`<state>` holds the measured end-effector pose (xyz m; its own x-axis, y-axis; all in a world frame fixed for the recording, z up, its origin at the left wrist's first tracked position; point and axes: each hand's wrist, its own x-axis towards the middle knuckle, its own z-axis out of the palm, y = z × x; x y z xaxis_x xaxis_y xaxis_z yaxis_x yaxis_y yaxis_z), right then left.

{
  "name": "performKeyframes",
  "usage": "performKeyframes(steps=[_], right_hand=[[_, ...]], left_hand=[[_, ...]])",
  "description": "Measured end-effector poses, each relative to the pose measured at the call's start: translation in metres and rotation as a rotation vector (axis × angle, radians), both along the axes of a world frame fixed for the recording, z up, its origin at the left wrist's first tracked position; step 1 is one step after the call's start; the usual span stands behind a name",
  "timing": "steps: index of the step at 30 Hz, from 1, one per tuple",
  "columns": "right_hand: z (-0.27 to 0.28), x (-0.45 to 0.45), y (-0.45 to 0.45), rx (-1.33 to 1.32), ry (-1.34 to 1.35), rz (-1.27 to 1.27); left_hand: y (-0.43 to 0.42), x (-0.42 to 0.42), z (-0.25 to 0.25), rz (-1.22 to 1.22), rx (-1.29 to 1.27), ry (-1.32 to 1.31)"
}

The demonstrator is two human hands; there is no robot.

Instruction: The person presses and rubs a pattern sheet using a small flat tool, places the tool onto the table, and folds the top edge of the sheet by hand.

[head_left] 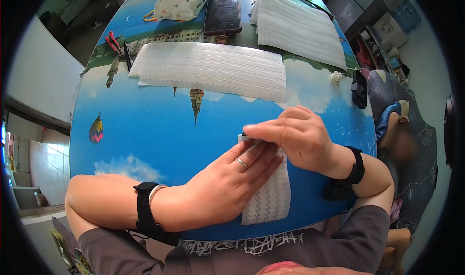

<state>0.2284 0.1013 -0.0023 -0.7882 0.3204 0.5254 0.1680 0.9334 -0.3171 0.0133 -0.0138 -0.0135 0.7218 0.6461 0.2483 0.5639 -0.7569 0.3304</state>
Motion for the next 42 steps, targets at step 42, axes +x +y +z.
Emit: performKeyframes(steps=[42], right_hand=[[0.004, 0.012, 0.009, -0.248, -0.026, -0.035]], left_hand=[[0.003, -0.008, 0.009, 0.025, 0.034, 0.104]])
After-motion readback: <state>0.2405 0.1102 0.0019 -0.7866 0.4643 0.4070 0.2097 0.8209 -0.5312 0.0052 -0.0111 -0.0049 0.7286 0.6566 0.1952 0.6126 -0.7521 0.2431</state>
